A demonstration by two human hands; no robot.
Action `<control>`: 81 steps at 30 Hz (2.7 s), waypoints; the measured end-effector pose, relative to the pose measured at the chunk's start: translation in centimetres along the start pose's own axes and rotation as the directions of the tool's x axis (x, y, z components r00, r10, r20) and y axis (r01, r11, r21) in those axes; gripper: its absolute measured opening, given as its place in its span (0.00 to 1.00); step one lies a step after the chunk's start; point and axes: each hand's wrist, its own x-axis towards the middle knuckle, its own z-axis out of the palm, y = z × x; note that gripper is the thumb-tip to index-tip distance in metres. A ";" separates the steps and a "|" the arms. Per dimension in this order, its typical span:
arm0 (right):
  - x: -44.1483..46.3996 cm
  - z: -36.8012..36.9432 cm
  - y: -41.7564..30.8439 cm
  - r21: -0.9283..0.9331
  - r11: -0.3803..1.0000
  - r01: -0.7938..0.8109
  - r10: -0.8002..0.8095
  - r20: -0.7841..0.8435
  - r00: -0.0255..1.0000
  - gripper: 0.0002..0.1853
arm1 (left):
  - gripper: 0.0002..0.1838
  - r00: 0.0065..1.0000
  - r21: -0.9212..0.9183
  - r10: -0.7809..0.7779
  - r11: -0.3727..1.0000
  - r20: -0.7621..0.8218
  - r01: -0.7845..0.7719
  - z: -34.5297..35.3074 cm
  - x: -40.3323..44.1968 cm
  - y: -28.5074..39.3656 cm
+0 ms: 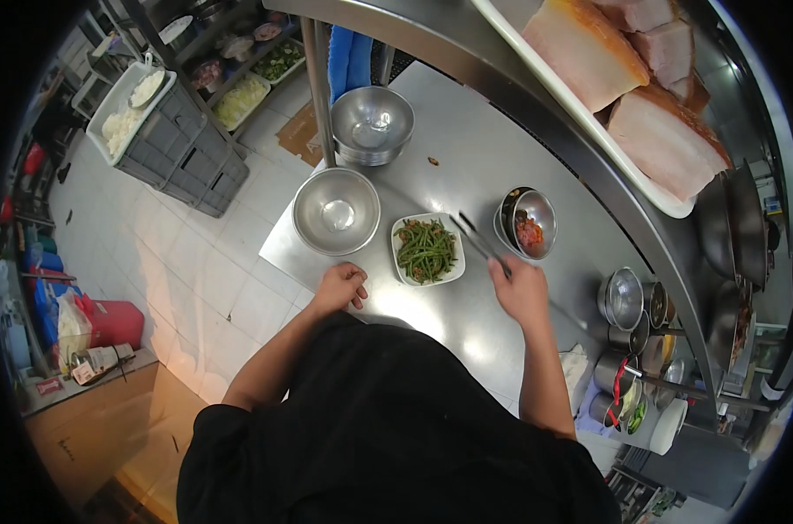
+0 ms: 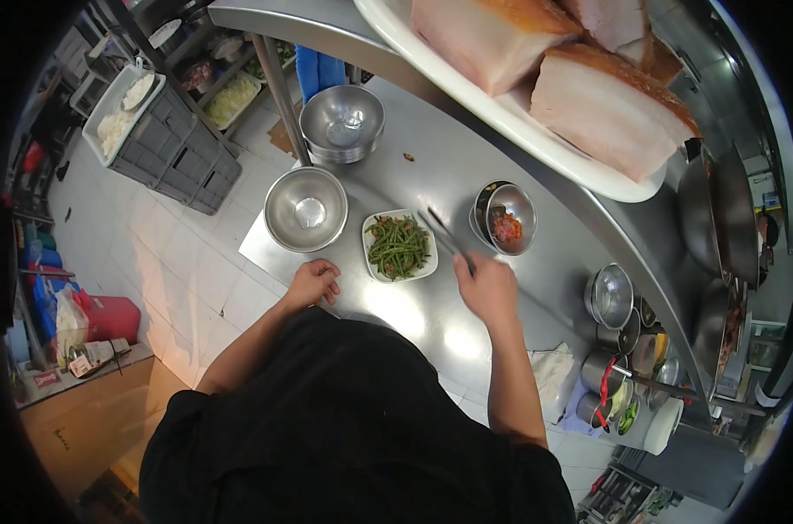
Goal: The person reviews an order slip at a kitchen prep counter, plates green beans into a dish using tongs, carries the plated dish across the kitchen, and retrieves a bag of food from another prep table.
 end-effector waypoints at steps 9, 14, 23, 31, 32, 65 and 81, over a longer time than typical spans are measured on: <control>15.6 7.5 -1.8 -0.190 0.980 0.052 -0.054 -0.007 0.999 0.20 | 0.12 1.000 0.010 -0.004 1.000 -0.007 0.004 0.1 -0.3 0.0; 16.9 8.0 -1.0 -0.184 0.981 0.056 -0.052 0.026 0.998 0.20 | 0.12 1.000 0.010 0.006 1.000 -0.005 -0.006 0.0 -0.3 -0.1; 1.0 1.8 0.3 0.127 0.991 0.033 -0.040 0.048 0.998 0.17 | 0.16 0.992 0.076 0.054 0.995 0.113 -0.063 2.7 0.7 0.9; -5.9 3.7 2.6 0.376 0.914 -0.151 0.156 0.019 0.988 0.16 | 0.29 0.994 0.004 -0.005 1.000 0.110 0.005 7.1 1.1 2.3; -6.9 3.8 3.6 0.418 0.896 -0.149 0.182 -0.039 0.983 0.16 | 0.27 0.995 -0.018 -0.009 1.000 0.096 0.011 7.9 1.7 2.4; -9.3 19.7 -3.8 0.193 0.954 0.228 -0.136 -0.399 0.907 0.08 | 0.27 0.981 -0.339 0.049 0.934 -0.190 -0.112 -6.1 -14.1 -12.4; -4.2 42.9 -33.9 -0.071 0.863 0.499 -0.377 0.567 0.732 0.21 | 0.21 0.588 -0.579 -0.243 0.652 -0.771 -0.489 -41.3 -29.9 -31.4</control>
